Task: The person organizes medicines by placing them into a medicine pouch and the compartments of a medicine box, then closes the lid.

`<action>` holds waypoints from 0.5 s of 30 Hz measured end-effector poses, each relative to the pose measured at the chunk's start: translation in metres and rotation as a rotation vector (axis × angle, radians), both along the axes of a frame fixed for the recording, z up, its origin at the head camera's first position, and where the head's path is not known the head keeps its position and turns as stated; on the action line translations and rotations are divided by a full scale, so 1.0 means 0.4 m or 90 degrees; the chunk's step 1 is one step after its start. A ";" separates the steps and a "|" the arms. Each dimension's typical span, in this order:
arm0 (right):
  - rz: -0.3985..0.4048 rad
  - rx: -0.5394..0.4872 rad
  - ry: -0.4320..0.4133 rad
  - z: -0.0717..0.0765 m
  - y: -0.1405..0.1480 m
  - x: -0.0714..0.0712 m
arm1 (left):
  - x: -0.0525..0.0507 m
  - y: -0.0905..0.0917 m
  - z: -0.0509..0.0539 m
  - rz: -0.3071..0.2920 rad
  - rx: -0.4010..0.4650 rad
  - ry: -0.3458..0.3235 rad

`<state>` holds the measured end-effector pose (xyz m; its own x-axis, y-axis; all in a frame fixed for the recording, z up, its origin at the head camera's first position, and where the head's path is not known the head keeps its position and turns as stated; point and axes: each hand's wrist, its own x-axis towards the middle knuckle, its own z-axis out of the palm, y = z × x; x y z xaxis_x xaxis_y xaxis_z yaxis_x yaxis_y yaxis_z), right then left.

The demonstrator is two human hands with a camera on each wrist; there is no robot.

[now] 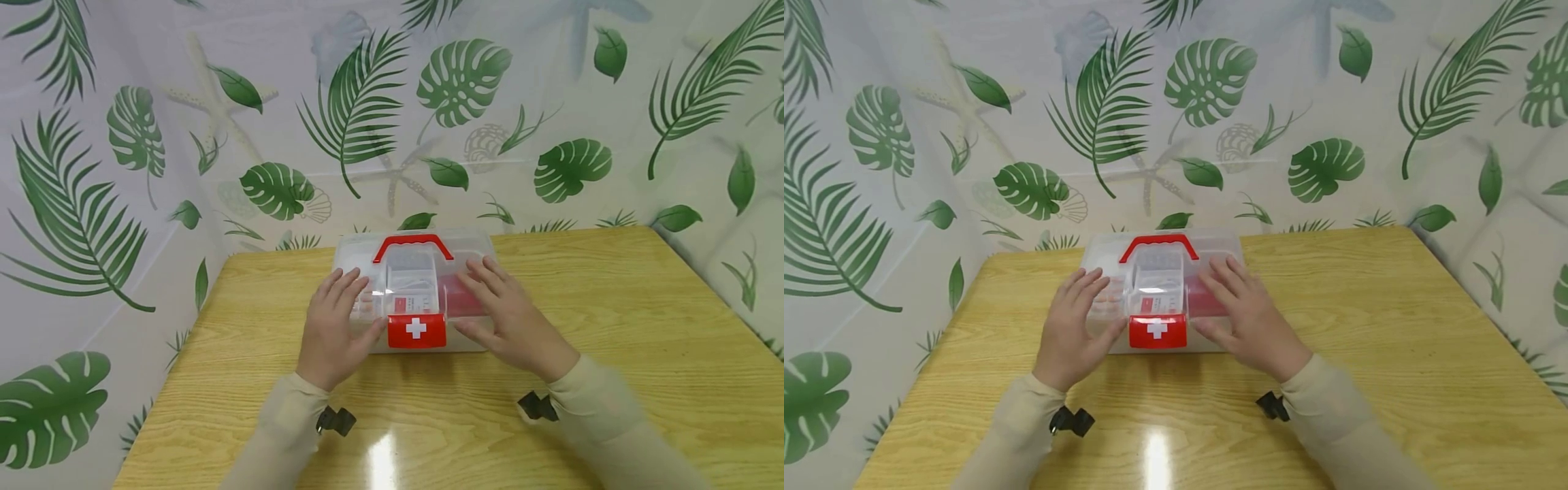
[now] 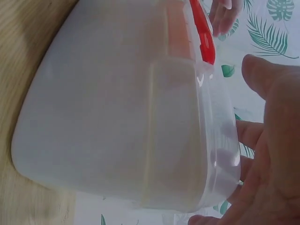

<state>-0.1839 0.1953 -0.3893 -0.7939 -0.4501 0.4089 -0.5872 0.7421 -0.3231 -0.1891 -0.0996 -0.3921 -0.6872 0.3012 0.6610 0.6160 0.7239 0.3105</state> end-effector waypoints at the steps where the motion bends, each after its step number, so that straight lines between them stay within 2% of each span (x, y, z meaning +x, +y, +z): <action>1: -0.003 0.007 0.004 -0.001 -0.003 0.001 | -0.001 0.001 -0.004 -0.003 -0.028 -0.009; 4: -0.017 0.027 0.013 -0.002 -0.010 0.003 | 0.001 0.004 -0.011 0.007 -0.096 -0.035; 6: -0.030 0.038 0.020 -0.001 -0.015 0.005 | 0.003 0.006 -0.014 0.016 -0.119 -0.045; 15: -0.071 0.064 0.036 -0.002 -0.035 0.012 | 0.007 0.013 -0.015 0.032 -0.148 -0.033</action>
<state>-0.1790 0.1813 -0.3902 -0.8179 -0.4018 0.4117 -0.5149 0.8305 -0.2123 -0.1861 -0.0946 -0.3980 -0.7366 0.4059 0.5409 0.5649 0.8091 0.1622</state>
